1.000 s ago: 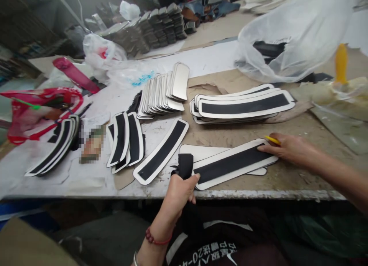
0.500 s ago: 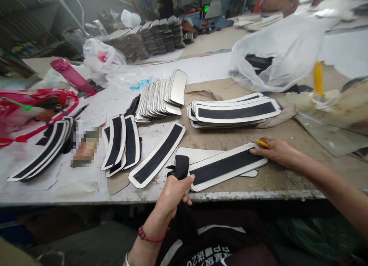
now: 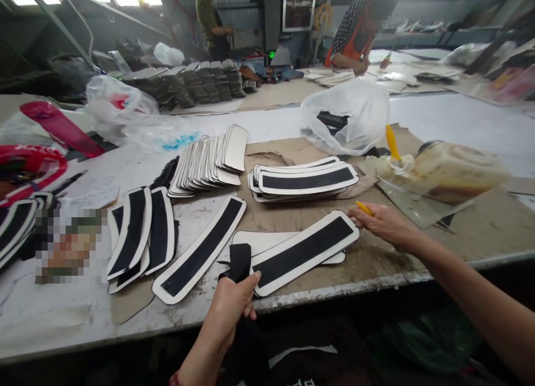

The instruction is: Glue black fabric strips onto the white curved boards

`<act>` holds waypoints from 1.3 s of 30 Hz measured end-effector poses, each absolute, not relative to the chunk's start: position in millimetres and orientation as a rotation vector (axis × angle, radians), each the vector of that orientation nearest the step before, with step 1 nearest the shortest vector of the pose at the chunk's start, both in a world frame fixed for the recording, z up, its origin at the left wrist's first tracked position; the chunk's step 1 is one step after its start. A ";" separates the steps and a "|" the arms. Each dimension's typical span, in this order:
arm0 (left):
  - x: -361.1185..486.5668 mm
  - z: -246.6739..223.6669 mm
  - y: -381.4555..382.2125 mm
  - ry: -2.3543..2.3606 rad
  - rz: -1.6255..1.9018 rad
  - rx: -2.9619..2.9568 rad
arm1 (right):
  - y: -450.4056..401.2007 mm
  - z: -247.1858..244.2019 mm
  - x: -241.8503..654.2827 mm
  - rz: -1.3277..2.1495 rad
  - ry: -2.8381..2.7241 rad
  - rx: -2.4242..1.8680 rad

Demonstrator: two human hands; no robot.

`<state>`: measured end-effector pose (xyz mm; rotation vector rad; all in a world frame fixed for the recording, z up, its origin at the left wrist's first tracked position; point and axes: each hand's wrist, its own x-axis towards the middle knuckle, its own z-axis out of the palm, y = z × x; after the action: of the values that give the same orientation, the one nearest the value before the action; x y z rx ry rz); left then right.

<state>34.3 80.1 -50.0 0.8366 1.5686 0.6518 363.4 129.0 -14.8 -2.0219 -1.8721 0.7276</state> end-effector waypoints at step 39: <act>15.6 -15.3 81.6 1.042 1.109 0.147 | 101.0 0.5 326.3 1.634 -0.706 -1.472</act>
<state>15.6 81.6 -15.3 0.1469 1.0420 1.1089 326.3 101.0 0.5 -1.4719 -0.7058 1.6344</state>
